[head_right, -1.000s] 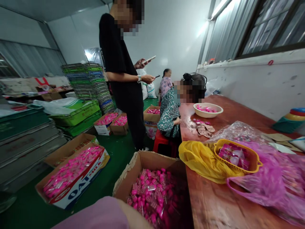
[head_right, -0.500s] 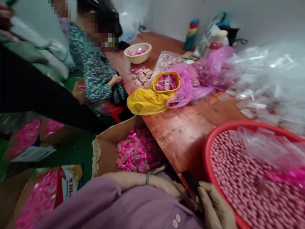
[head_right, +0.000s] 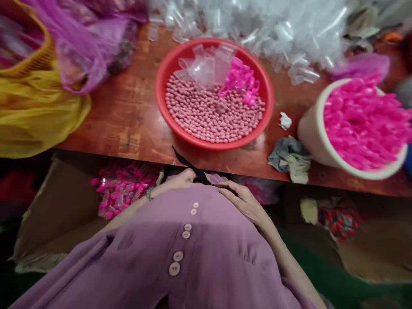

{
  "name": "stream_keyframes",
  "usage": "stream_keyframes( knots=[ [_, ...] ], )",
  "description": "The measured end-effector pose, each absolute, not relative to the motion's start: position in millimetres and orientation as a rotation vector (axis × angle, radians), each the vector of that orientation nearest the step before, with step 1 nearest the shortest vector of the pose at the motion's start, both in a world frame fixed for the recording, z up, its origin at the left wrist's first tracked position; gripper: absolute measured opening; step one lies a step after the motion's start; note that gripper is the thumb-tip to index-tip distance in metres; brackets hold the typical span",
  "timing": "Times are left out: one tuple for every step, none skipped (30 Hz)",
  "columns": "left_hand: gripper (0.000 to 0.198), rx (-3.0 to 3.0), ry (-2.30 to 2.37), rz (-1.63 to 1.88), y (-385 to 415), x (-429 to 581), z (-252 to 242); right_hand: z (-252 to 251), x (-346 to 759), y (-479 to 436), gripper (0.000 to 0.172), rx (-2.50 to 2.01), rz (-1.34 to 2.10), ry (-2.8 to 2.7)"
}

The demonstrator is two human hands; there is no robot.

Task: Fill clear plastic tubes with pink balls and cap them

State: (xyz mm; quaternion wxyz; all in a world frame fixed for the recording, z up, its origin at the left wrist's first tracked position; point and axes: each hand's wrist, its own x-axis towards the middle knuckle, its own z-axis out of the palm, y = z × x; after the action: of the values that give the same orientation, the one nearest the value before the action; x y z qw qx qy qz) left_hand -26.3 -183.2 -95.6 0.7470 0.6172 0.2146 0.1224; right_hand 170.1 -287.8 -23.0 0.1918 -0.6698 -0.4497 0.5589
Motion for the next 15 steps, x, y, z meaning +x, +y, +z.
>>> stream_keyframes(
  knots=[
    [0.037, 1.344, 0.441, 0.235, -181.7, -26.8, -97.9, -24.4, 174.7, -301.8, 0.042, -1.917, 1.592, -1.198],
    [0.037, 1.336, 0.426, 0.215, -180.4, -27.5, -99.0, -25.0, 178.2, -314.2, 0.043, -1.942, 1.608, -1.139],
    [0.036, 1.326, 0.425, 0.206, -179.5, -27.9, -99.4, -25.0, 180.8, -324.8, 0.043, -1.945, 1.633, -1.081],
    [0.036, 1.317, 0.435, 0.203, -179.1, -27.9, -99.4, -24.4, 182.6, -333.8, 0.042, -1.927, 1.66, -1.026],
    [0.037, 1.311, 0.445, 0.201, -179.1, -27.5, -99.2, -23.2, 183.8, -341.2, 0.04, -1.897, 1.685, -0.984],
    [0.037, 1.306, 0.456, 0.2, -179.4, -26.7, -99.0, -21.8, 184.5, -347.0, 0.038, -1.869, 1.699, -0.962],
    [0.037, 1.306, 0.468, 0.197, -179.7, -25.7, -98.7, -20.4, 184.6, -351.3, 0.035, -1.855, 1.699, -0.959],
    [0.036, 1.311, 0.477, 0.191, -179.8, -24.8, -98.5, -19.5, 184.2, -354.2, 0.031, -1.851, 1.686, -0.971],
    [0.036, 1.322, 0.484, 0.182, -179.7, -24.1, -98.2, -19.8, 183.3, -355.6, 0.027, -1.852, 1.667, -0.987],
    [0.035, 1.333, 0.492, 0.175, -179.3, -23.7, -98.0, -21.4, 182.1, -356.0, 0.023, -1.855, 1.646, -0.996],
    [0.035, 1.345, 0.497, 0.171, -178.6, -23.8, -98.0, -24.6, 180.5, -355.4, 0.02, -1.856, 1.63, -0.99],
    [0.034, 1.355, 0.503, 0.174, -177.9, -24.4, -98.0, -29.3, 178.6, -354.3, 0.019, -1.854, 1.611, -0.969],
    [0.034, 1.358, 0.509, 0.182, -177.3, -25.5, -98.2, -35.1, 176.7, -352.9, 0.019, -1.858, 1.576, -0.938],
    [0.033, 1.355, 0.515, 0.185, -176.8, -27.1, -98.4, -41.3, 174.8, -351.3, 0.02, -1.873, 1.528, -0.902],
    [0.033, 1.348, 0.526, 0.187, -176.7, -28.9, -98.6, -47.4, 173.3, -349.7, 0.021, -1.895, 1.476, -0.867]
  ],
)
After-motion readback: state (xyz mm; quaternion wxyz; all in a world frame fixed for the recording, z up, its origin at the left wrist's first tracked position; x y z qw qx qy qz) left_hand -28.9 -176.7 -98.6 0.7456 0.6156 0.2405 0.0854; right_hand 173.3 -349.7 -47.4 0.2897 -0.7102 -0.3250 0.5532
